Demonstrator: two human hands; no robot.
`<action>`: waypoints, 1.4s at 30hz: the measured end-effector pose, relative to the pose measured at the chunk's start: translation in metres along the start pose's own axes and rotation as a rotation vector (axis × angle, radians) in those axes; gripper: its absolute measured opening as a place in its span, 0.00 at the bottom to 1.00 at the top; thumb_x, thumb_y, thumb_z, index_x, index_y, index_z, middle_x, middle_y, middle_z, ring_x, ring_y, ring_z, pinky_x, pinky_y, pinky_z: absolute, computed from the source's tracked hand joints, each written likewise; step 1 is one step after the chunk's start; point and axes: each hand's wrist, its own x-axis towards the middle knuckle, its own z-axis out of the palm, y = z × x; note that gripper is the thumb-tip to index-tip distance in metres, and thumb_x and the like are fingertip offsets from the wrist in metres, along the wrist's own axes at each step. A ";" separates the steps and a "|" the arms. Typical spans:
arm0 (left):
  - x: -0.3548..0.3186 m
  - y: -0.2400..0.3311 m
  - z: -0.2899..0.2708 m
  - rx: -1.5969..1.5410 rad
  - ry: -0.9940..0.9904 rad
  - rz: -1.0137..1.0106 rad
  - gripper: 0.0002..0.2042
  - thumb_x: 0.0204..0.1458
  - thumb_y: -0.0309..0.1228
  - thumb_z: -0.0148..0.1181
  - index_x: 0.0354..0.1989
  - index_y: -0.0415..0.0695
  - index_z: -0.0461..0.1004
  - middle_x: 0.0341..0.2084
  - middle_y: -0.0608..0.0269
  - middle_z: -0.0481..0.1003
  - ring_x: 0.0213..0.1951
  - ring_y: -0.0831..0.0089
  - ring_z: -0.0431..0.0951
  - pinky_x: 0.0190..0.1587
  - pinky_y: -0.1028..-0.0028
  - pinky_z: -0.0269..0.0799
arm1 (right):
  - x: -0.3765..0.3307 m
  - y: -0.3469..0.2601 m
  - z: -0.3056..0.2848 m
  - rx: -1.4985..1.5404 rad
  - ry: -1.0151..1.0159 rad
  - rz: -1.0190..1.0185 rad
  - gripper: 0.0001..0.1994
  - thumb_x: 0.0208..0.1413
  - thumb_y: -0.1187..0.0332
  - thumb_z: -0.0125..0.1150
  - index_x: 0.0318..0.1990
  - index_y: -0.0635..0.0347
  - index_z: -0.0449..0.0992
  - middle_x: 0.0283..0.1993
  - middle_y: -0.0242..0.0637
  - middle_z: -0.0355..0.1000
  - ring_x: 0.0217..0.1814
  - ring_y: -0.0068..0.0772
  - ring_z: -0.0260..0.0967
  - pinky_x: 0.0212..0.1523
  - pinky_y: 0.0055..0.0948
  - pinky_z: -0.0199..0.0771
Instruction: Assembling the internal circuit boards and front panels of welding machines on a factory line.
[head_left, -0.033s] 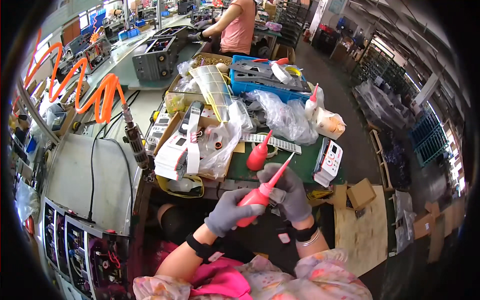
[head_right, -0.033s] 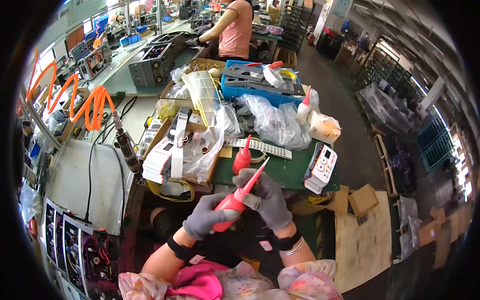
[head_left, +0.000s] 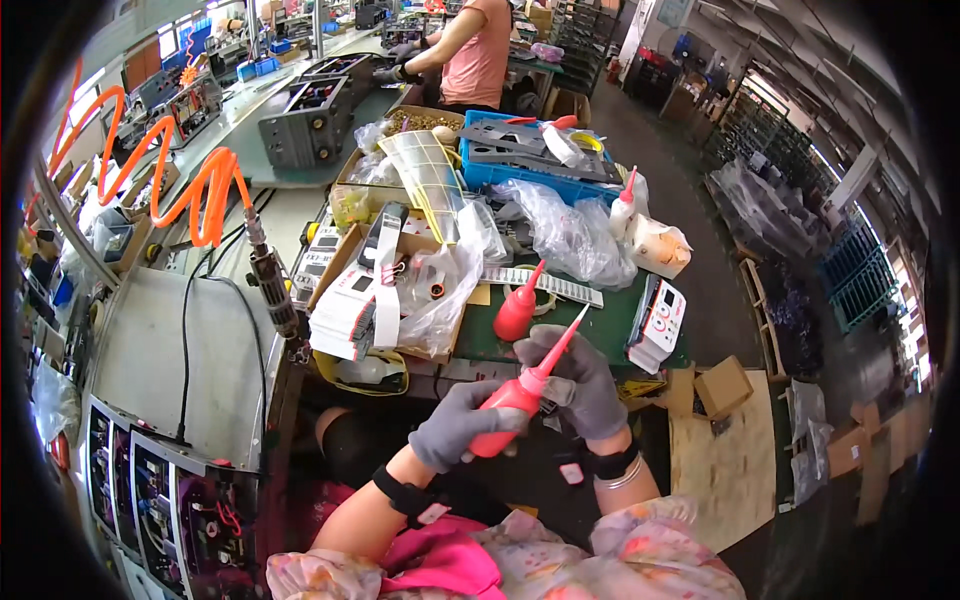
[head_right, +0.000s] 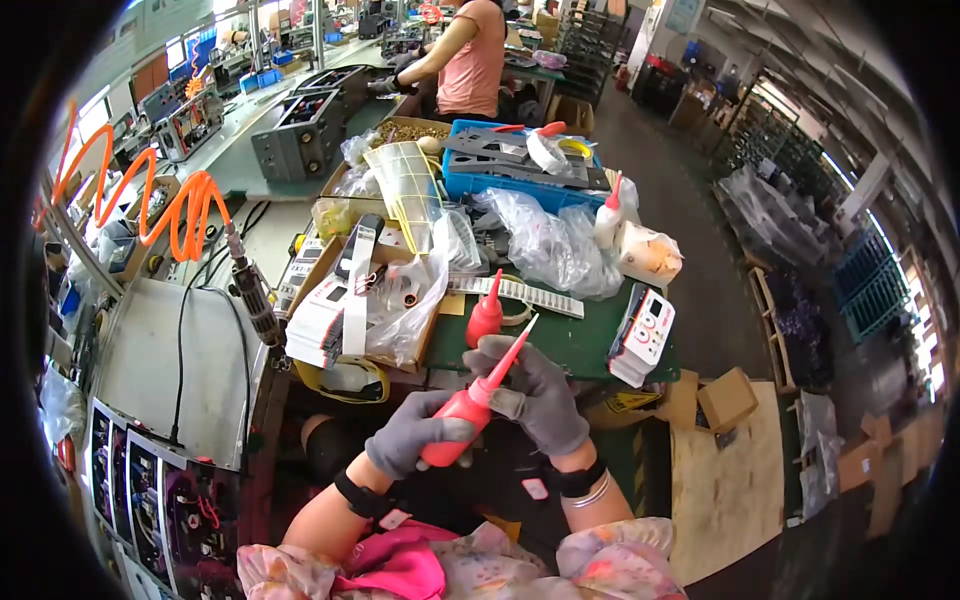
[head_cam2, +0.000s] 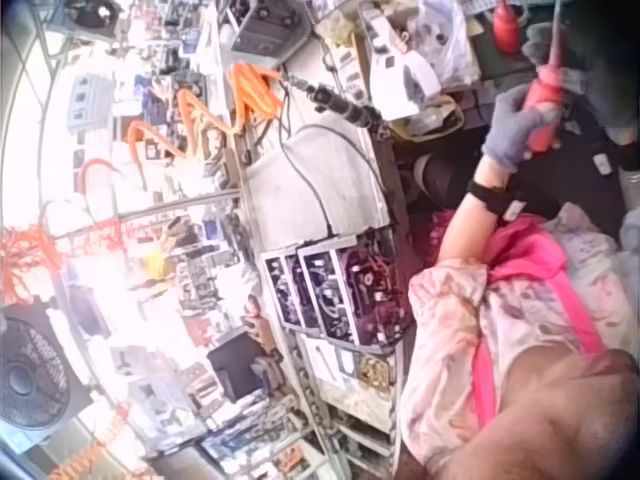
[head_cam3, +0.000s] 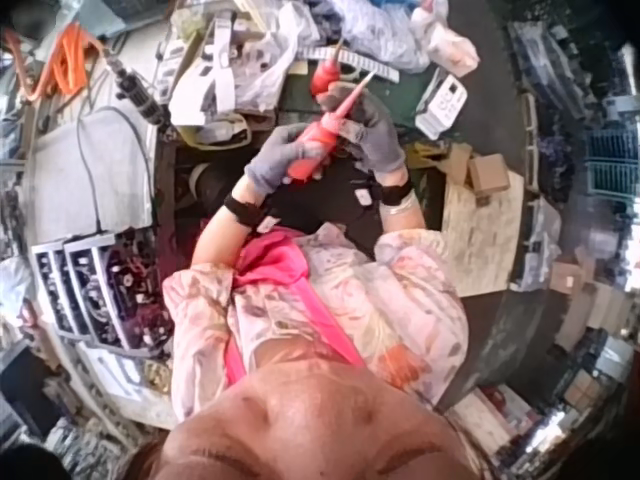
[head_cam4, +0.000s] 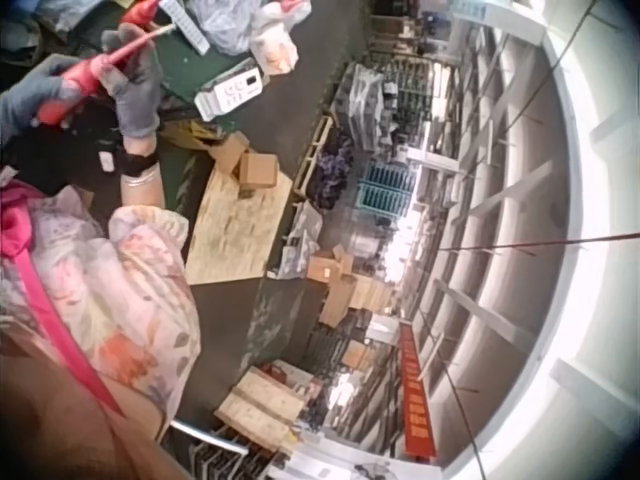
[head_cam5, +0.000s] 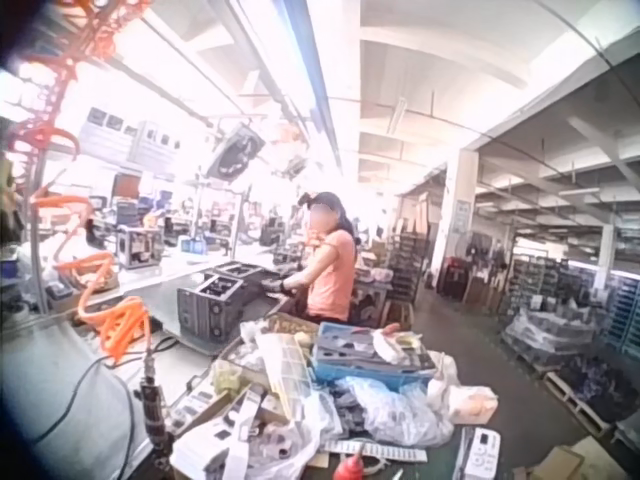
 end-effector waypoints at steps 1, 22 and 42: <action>-0.001 0.006 -0.001 -0.412 -0.219 -0.279 0.22 0.47 0.39 0.65 0.46 0.37 0.71 0.31 0.55 0.77 0.25 0.68 0.78 0.28 0.72 0.73 | 0.000 -0.001 -0.003 0.001 0.004 0.001 0.27 0.50 0.72 0.67 0.57 0.62 0.65 0.47 0.38 0.74 0.52 0.27 0.71 0.56 0.29 0.70; 0.010 -0.019 0.009 0.566 0.316 0.335 0.24 0.41 0.37 0.71 0.45 0.38 0.73 0.30 0.55 0.77 0.31 0.69 0.78 0.36 0.71 0.74 | -0.005 0.030 0.011 -0.289 0.221 -0.164 0.23 0.55 0.68 0.64 0.56 0.65 0.65 0.48 0.42 0.73 0.52 0.30 0.71 0.55 0.30 0.71; -0.008 -0.037 0.003 -0.212 0.147 -0.131 0.22 0.53 0.26 0.60 0.55 0.40 0.64 0.48 0.56 0.71 0.46 0.69 0.74 0.45 0.70 0.75 | 0.079 -0.055 -0.164 -1.537 0.553 -0.099 0.18 0.47 0.63 0.67 0.43 0.60 0.70 0.37 0.48 0.75 0.41 0.50 0.74 0.42 0.40 0.73</action>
